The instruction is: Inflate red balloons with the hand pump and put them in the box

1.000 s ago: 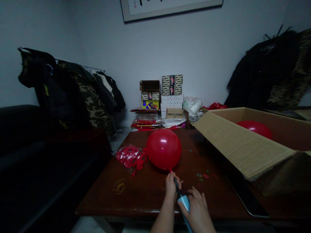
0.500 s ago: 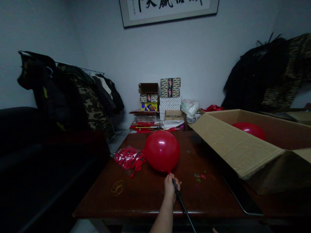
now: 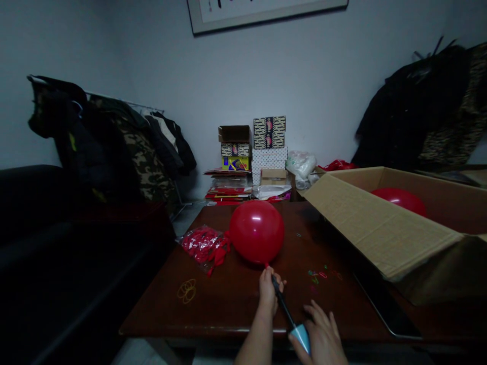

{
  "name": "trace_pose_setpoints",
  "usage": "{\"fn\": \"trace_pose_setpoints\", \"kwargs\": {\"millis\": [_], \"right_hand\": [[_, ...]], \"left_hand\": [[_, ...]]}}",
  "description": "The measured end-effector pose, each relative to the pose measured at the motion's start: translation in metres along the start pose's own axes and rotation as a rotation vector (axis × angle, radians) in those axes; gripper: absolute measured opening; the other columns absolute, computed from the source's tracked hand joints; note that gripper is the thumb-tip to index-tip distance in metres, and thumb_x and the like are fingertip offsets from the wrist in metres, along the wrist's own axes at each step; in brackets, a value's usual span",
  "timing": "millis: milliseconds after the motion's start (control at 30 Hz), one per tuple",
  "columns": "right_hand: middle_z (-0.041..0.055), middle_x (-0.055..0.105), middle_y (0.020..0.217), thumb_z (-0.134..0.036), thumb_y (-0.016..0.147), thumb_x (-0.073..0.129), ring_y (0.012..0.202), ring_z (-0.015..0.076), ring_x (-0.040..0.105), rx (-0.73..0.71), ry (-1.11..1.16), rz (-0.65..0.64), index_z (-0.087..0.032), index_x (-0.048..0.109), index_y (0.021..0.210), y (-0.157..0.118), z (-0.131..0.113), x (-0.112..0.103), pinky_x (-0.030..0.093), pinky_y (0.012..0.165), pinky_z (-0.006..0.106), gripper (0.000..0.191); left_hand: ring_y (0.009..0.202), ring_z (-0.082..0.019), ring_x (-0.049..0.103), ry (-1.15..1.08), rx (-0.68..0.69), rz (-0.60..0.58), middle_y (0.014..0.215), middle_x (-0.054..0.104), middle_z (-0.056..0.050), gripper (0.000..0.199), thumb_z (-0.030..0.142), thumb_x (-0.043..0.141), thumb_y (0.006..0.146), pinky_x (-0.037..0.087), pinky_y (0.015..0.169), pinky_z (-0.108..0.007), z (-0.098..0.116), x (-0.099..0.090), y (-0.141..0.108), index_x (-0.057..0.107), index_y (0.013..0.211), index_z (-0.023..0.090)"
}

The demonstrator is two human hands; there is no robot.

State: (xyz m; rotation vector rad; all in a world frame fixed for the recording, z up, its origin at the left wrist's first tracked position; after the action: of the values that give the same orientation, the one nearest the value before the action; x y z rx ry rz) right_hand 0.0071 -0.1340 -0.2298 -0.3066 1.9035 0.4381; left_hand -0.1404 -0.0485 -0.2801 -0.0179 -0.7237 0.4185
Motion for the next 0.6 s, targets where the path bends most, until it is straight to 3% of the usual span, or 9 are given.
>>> {"fn": "trace_pose_setpoints", "kwargs": {"millis": [133, 300, 433, 600], "right_hand": [[0.0132, 0.052, 0.124, -0.052, 0.079, 0.044, 0.127, 0.0311, 0.034, 0.004, 0.004, 0.056, -0.017, 0.066, 0.097, 0.028, -0.018, -0.012, 0.016, 0.105, 0.055, 0.045], [0.0130, 0.053, 0.123, -0.050, 0.078, 0.046, 0.126, 0.0313, 0.035, 0.006, 0.015, 0.060, -0.016, 0.064, 0.102, 0.048, -0.023, -0.007, 0.015, 0.105, 0.055, 0.046], [0.0135, 0.055, 0.120, -0.050, 0.078, 0.046, 0.124, 0.0308, 0.037, 0.011, 0.002, 0.071, -0.015, 0.064, 0.101, 0.042, -0.018, -0.003, 0.017, 0.105, 0.054, 0.046], [0.0124, 0.058, 0.117, -0.052, 0.077, 0.047, 0.122, 0.0309, 0.041, 0.000, 0.006, 0.053, -0.017, 0.065, 0.098, 0.016, -0.006, 0.002, 0.020, 0.104, 0.055, 0.044]], "left_hand": [[0.028, -0.005, 0.033, 0.009, -0.014, 0.003, 0.041, 0.042, 0.011, 0.049, 0.064, 0.060, 0.062, 0.041, 0.049, -0.026, -0.002, -0.001, 0.001, 0.035, 0.067, 0.022], [0.028, -0.006, 0.035, 0.018, 0.010, -0.004, 0.042, 0.044, 0.010, 0.049, 0.063, 0.061, 0.061, 0.044, 0.051, -0.028, 0.001, -0.002, 0.003, 0.036, 0.067, 0.022], [0.027, -0.005, 0.034, 0.028, 0.028, 0.001, 0.041, 0.043, 0.010, 0.047, 0.063, 0.059, 0.064, 0.043, 0.051, -0.027, 0.000, 0.000, 0.001, 0.036, 0.066, 0.022], [0.026, -0.006, 0.036, 0.032, 0.028, 0.008, 0.039, 0.044, 0.010, 0.044, 0.060, 0.056, 0.068, 0.045, 0.056, -0.030, 0.000, 0.000, -0.003, 0.036, 0.064, 0.021]]}}
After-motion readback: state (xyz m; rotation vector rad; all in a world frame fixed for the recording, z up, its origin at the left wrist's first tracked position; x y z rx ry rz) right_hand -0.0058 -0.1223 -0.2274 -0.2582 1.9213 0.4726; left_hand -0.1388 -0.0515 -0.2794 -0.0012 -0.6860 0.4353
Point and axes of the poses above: each hand's wrist, its own y-axis towards the middle knuckle, its own x-axis out of the palm, z = x × y, the point moved 9 cm from there along y, towards the middle knuckle
